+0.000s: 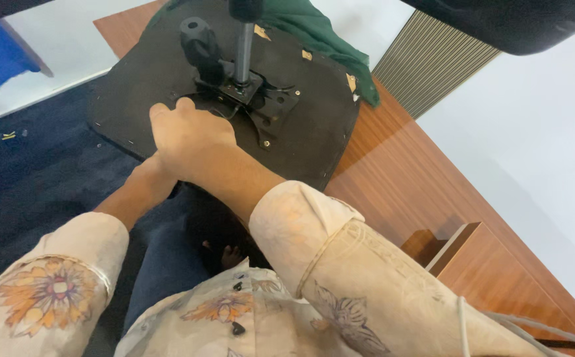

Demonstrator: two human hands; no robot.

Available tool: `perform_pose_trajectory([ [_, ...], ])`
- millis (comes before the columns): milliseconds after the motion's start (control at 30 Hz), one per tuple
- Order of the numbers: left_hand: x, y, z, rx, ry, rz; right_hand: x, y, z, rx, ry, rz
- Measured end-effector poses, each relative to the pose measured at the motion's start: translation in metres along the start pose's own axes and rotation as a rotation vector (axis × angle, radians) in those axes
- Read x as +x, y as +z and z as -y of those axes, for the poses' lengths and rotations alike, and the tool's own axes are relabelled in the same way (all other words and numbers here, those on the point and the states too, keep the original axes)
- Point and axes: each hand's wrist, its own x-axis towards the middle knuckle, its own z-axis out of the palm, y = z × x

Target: The person uses a screwdriver to tighten screws into the underside of a black chair base placed on a wooden table. They rotate the screwdriver repeatedly to secure the fasteners while holding the base steady with the other hand.

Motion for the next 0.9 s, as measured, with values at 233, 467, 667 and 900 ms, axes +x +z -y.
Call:
perform_pose_trajectory([
  [233,0.016,0.005,0.012,0.068,0.241,0.007,-0.006,-0.006,-0.001,0.064,-0.039,0.008],
  [467,0.011,-0.005,0.006,0.172,0.089,0.045,-0.007,-0.003,-0.004,0.037,0.007,-0.027],
  [667,0.016,-0.007,0.007,0.19,0.214,0.072,-0.009,-0.002,0.001,0.1,0.054,-0.038],
  [900,0.015,-0.016,0.004,0.178,0.238,0.12,-0.013,0.0,0.006,0.123,0.056,-0.005],
])
